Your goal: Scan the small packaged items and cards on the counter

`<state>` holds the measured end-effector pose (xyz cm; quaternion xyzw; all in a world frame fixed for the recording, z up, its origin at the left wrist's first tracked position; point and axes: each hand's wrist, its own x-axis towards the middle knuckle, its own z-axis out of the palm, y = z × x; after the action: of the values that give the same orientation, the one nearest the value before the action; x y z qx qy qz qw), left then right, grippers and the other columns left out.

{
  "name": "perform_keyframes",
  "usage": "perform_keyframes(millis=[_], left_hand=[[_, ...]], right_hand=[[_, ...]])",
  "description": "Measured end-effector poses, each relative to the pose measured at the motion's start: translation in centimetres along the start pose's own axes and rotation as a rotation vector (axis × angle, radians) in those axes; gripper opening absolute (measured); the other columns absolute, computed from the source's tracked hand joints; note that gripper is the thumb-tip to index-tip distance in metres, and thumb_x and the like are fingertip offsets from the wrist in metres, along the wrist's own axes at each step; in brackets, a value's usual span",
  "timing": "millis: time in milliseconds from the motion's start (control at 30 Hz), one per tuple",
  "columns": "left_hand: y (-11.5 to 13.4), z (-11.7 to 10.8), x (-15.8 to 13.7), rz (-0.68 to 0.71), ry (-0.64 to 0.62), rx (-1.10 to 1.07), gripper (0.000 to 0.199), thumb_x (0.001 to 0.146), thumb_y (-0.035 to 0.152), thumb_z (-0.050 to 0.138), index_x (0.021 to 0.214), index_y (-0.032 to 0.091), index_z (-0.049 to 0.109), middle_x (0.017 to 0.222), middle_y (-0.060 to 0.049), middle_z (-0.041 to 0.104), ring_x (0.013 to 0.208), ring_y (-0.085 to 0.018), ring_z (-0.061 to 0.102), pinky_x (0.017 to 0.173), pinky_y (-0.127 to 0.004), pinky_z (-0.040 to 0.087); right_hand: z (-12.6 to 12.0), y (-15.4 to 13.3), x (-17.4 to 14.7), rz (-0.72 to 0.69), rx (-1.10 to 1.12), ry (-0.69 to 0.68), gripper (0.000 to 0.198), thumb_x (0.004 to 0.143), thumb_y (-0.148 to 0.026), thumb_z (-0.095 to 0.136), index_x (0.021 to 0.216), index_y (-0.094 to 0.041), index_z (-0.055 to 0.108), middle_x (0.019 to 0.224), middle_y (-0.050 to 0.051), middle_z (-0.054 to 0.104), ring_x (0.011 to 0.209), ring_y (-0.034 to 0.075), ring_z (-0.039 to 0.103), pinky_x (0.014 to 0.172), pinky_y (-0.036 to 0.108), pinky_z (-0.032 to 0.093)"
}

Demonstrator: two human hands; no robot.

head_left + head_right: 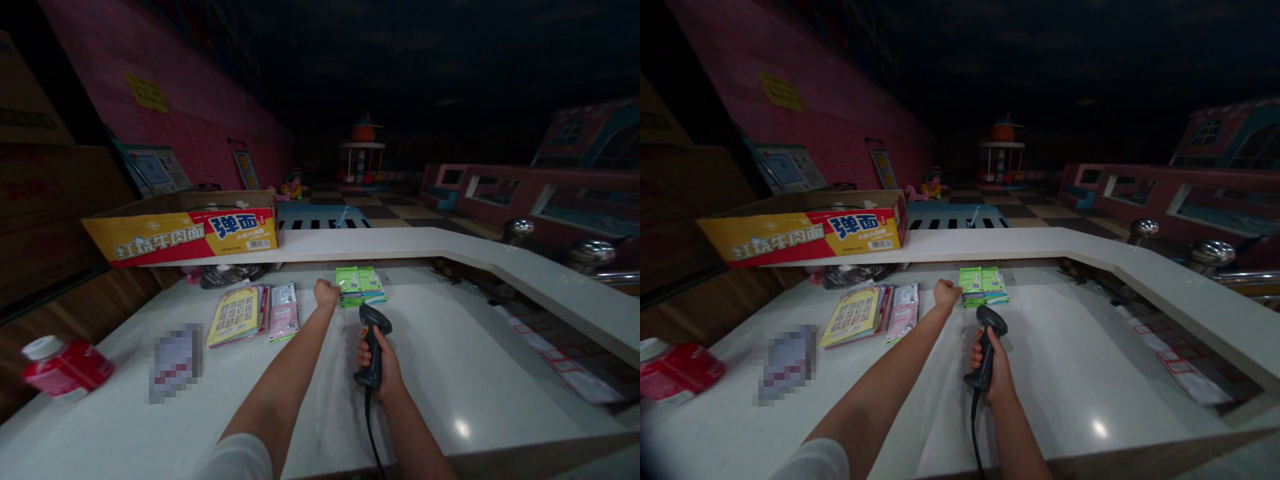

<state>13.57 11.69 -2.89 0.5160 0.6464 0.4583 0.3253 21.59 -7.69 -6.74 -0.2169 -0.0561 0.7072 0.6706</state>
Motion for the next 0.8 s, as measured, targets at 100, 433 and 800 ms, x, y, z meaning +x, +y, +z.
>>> perform_keyframes(millis=[100, 433, 800], left_hand=[[0.0, -0.4, 0.0, -0.182, -0.117, -0.264, 0.028, 0.052, -0.001, 0.067, 0.063, 0.019, 0.050, 0.062, 0.001, 0.058, 0.077, -0.019, 0.065, 0.063, -0.023, 0.045], [-4.7, -7.2, -4.9, -0.210, -0.354, -0.577, 0.015, 0.056, 0.006, 0.065, 0.062, 0.015, 0.055, 0.054, 0.003, 0.056, 0.049, -0.008, 0.051, 0.049, -0.018, 0.042], [-8.7, -8.5, -7.1, 0.189, -0.254, -0.510, 0.018, 0.071, 0.035, 0.061, 0.073, 0.019, 0.053, 0.061, 0.003, 0.054, 0.053, -0.011, 0.052, 0.050, -0.022, 0.044]], right_hand=[[0.1, -0.1, -0.1, 0.007, -0.008, 0.009, 0.037, 0.067, -0.042, 0.081, 0.083, -0.017, 0.060, 0.052, -0.008, 0.049, 0.039, 0.004, 0.041, 0.035, 0.014, 0.033], [0.2, -0.4, -0.7, -0.028, -0.059, -0.016, 0.032, 0.071, -0.041, 0.078, 0.083, -0.019, 0.059, 0.053, -0.007, 0.049, 0.040, 0.005, 0.042, 0.035, 0.014, 0.035], [1.2, 0.2, -2.1, -0.083, -0.313, 0.057, 0.046, 0.064, -0.052, 0.081, 0.084, -0.017, 0.058, 0.051, -0.007, 0.050, 0.037, 0.005, 0.042, 0.034, 0.013, 0.033]])
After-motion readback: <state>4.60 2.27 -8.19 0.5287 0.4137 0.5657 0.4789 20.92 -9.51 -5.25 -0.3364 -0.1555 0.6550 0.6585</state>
